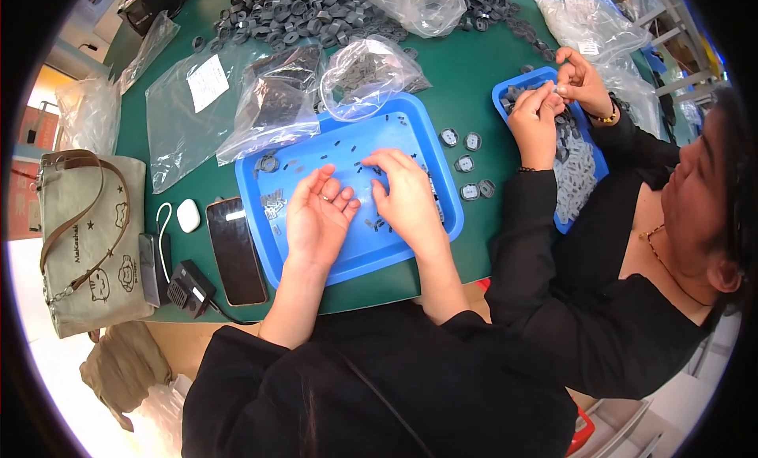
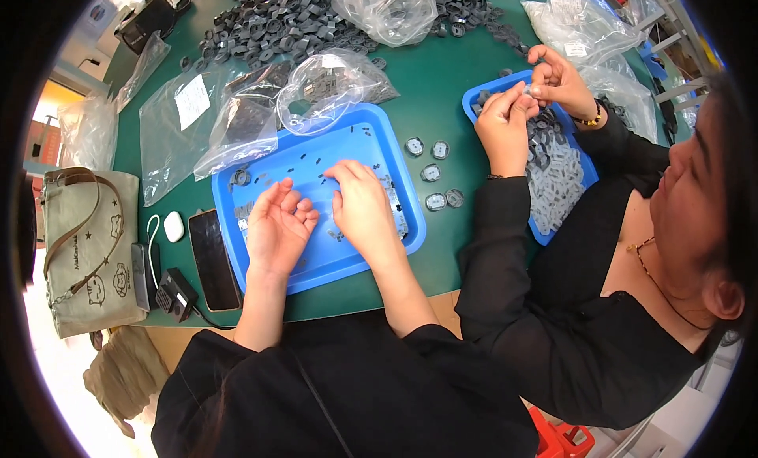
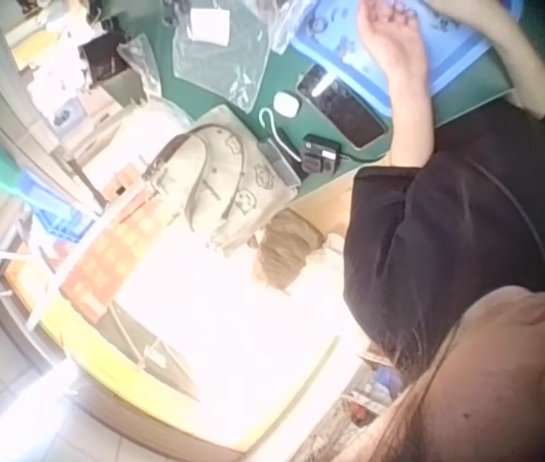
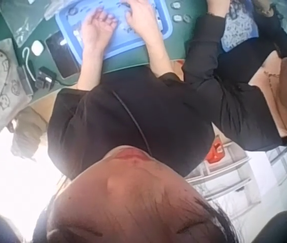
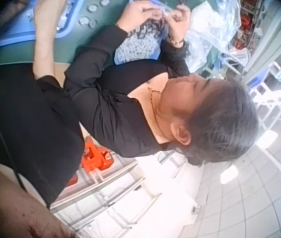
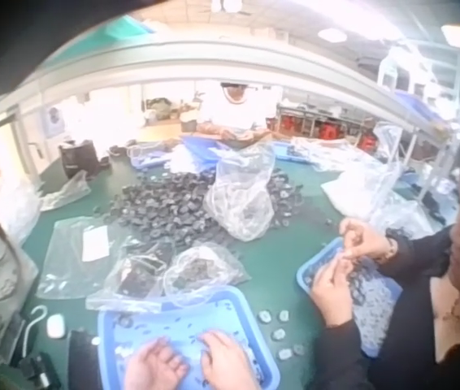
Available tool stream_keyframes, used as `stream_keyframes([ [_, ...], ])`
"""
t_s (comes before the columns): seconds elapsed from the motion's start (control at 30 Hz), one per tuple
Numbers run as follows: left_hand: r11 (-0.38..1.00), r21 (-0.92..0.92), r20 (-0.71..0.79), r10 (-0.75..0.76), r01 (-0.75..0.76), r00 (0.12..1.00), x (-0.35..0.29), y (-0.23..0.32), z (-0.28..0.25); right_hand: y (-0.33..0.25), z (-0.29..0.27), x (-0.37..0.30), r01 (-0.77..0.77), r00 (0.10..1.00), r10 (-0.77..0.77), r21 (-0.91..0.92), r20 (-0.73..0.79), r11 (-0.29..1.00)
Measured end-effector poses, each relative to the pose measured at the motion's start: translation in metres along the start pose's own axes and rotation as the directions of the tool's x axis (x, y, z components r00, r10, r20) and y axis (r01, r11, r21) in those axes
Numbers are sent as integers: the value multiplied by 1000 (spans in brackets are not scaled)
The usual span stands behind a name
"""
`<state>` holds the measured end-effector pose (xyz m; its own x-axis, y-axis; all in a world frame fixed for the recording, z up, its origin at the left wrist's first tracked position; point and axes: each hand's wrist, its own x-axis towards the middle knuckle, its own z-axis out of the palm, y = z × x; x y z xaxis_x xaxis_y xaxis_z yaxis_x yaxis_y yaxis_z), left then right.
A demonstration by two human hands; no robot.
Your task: The person assembles small plastic parts by hand, connecting pins and inserting components into circular plastic housings.
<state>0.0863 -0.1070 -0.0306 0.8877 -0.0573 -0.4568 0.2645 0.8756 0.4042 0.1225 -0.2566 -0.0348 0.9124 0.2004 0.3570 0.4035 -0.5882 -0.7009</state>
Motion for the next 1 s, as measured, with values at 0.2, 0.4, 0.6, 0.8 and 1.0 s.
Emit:
stream_keyframes([
  [0.2, 1000, 2, -12, -24, 24, 1000, -1, -1, -2, 2, 2, -3, -102, 991, 90, 127, 96, 987],
  [0.4, 987, 129, -120, 114, -99, 986, -1, -7, 8, -16, -7, 6, -79, 997, 83, 245, -6, 966],
  [0.6, 986, 162, 91, 33, -48, 995, 2, -12, 7, -31, -11, 7, 2, 997, 35, 482, -68, 876],
  [0.8, 984, 167, 221, 22, -60, 975, 3, -9, -2, -32, -5, 6, 22, 998, 14, 519, -64, 854],
  [1.0, 981, 165, 162, 76, -102, 984, 3, -11, 5, -24, 0, 5, 89, 989, -19, 477, -150, 874],
])
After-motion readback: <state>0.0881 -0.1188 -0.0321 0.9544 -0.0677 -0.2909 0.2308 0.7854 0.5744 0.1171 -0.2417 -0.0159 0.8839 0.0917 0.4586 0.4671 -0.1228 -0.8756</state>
